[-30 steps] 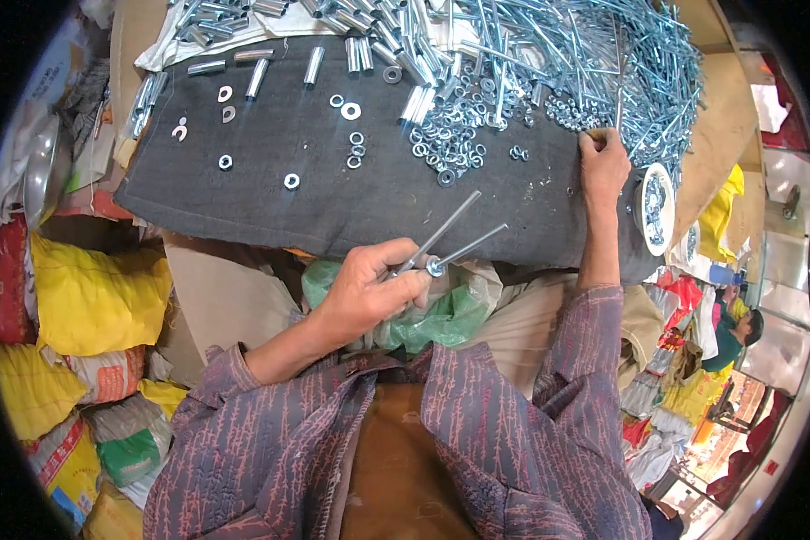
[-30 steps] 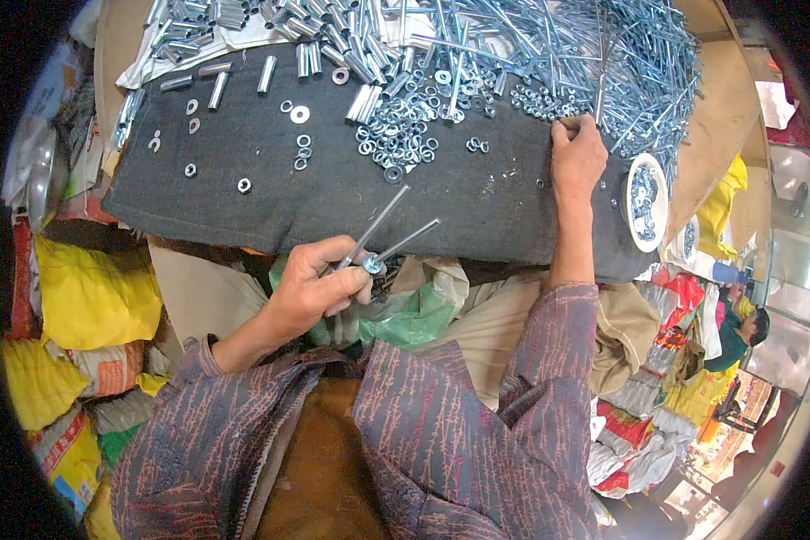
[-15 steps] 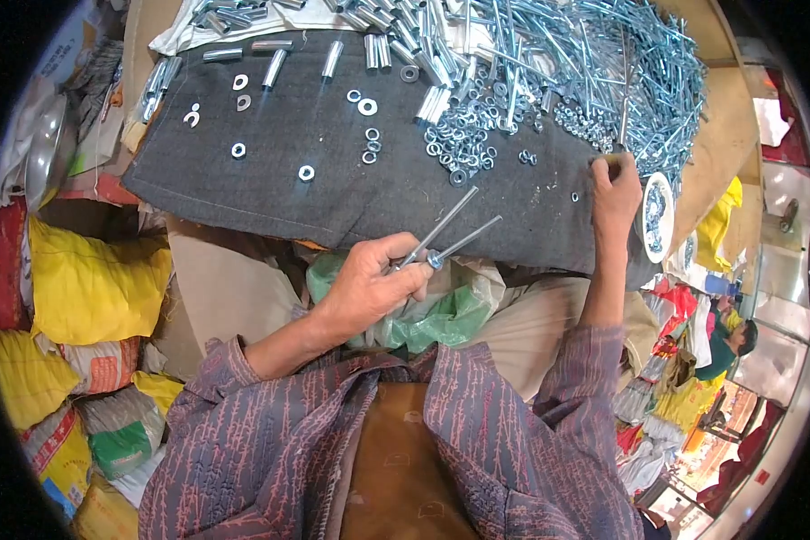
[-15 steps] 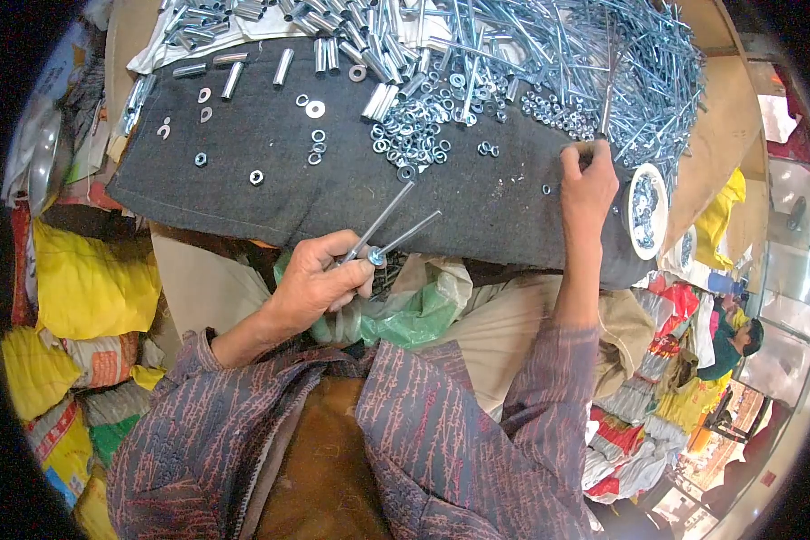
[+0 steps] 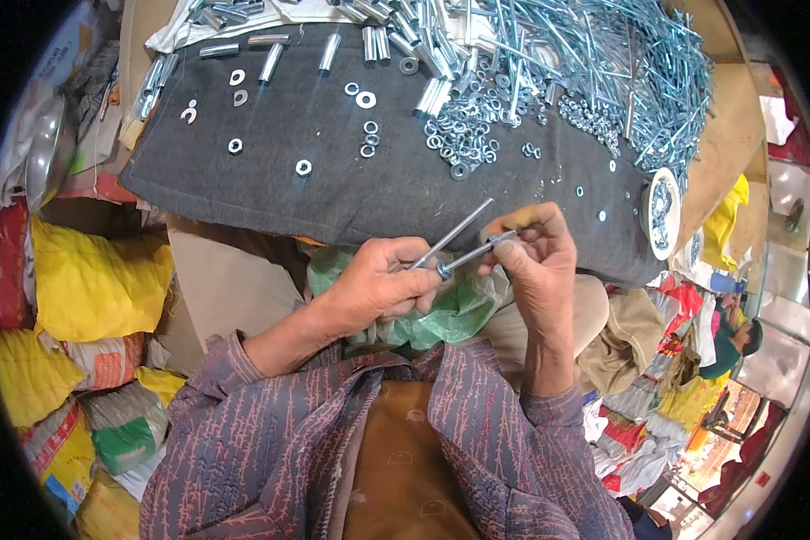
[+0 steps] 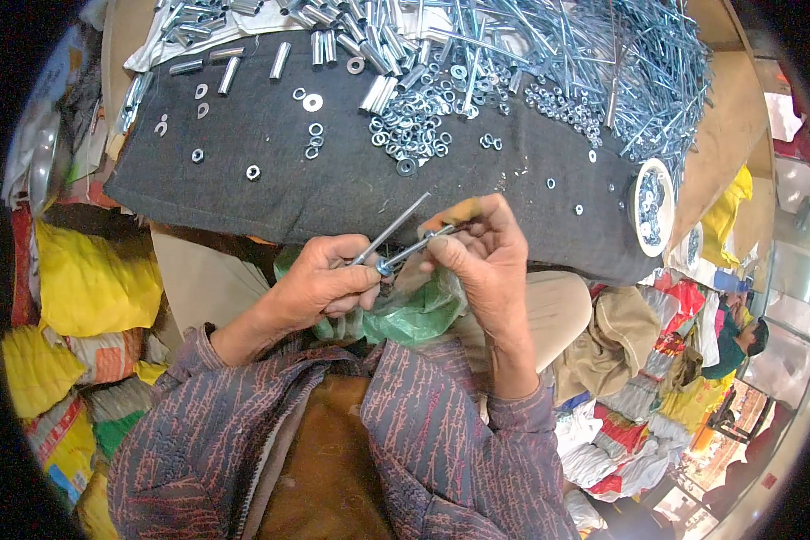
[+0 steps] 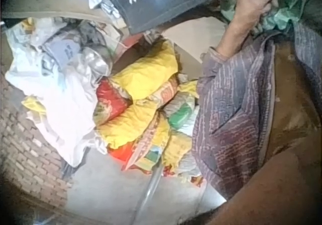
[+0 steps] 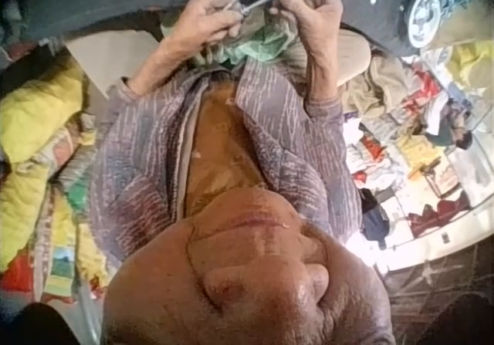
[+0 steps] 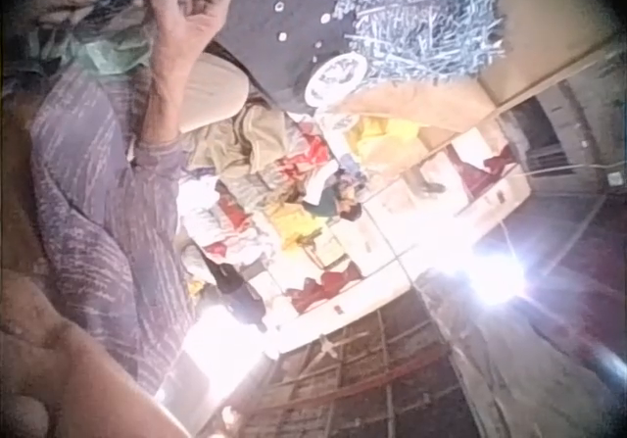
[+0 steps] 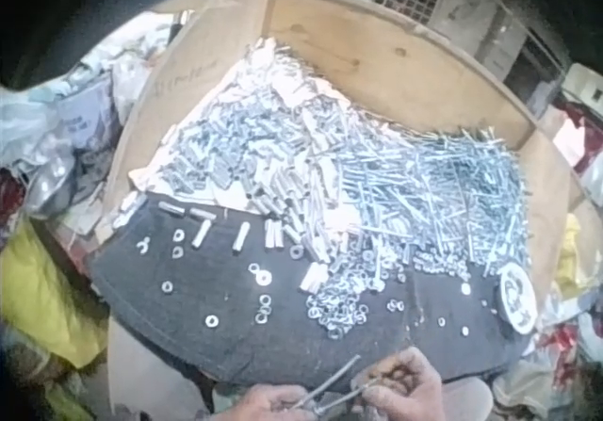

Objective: The person assembles fasteners by picking up metal bolts, sliding washers and sleeves onto them, and threading nuts onto the bolts by hand.

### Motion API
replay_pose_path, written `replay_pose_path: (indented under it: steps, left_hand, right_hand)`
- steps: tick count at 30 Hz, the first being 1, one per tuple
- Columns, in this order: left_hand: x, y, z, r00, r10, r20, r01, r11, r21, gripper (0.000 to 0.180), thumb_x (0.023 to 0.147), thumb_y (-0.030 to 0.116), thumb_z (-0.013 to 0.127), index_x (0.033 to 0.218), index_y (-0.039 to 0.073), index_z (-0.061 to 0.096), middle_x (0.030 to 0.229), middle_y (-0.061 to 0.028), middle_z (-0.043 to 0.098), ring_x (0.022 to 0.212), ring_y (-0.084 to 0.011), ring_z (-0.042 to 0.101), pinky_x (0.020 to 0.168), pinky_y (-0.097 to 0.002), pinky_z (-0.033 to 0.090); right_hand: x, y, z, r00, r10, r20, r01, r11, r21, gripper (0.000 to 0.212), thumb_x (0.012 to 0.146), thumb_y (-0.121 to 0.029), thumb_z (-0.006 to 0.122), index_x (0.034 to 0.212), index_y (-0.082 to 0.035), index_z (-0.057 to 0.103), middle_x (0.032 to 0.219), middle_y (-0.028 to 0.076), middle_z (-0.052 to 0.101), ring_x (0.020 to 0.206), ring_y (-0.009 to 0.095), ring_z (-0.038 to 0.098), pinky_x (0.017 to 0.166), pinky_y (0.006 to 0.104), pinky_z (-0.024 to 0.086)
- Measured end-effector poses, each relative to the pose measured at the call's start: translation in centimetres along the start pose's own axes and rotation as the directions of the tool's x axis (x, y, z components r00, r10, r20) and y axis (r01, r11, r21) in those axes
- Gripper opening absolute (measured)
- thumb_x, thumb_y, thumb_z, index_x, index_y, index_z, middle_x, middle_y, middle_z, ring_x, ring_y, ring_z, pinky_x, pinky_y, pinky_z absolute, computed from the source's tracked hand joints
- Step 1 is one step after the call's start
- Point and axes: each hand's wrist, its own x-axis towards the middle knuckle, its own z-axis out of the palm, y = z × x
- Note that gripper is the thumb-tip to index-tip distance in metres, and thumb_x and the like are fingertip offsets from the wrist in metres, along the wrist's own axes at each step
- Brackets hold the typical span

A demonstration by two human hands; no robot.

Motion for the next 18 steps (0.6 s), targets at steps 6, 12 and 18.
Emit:
replay_pose_path:
  steps: [6, 12, 18]
  left_hand:
    - [-0.1, -0.5, -0.4, 0.999, 0.012, 0.045, -0.011, 1.0, -0.018, 0.016, 0.09, 0.014, 0.06, 0.096, -0.001, 0.059, 0.068, -0.0029, 0.059, 0.046, -0.0012, 0.038, 0.039, -0.019, 0.025]
    - [0.1, 0.2, -0.3, 0.995, 0.096, 0.032, -0.096, 0.995, -0.004, 0.024, 0.093, 0.021, 0.061, 0.107, 0.001, 0.059, 0.066, -0.003, 0.059, 0.047, -0.0015, 0.038, 0.042, -0.0184, 0.027]
    - [-0.2, -0.4, 0.9, 0.985, 0.145, -0.098, -0.131, 0.982, 0.137, 0.013, 0.091, 0.012, 0.059, 0.097, 0.001, 0.058, 0.066, -0.0018, 0.059, 0.054, -0.0018, 0.044, 0.046, -0.0191, 0.032]
  right_hand:
    - [-0.7, 1.0, 0.0, 0.995, 0.09, 0.041, -0.095, 0.983, 0.155, 0.015, 0.084, 0.003, 0.063, 0.097, 0.002, 0.056, 0.091, 0.012, 0.062, 0.071, 0.015, 0.064, 0.061, 0.0276, 0.057]
    - [-1.1, -3.0, -1.1, 0.988, -0.142, -0.061, 0.15, 0.979, 0.142, 0.017, 0.082, 0.008, 0.054, 0.098, 0.003, 0.057, 0.092, 0.013, 0.062, 0.068, 0.016, 0.062, 0.061, 0.0297, 0.056]
    - [-1.7, 0.3, 0.2, 0.999, 0.031, -0.012, -0.033, 0.982, -0.186, 0.017, 0.084, -0.005, 0.067, 0.098, 0.003, 0.063, 0.088, 0.004, 0.062, 0.074, 0.009, 0.056, 0.066, 0.0213, 0.046]
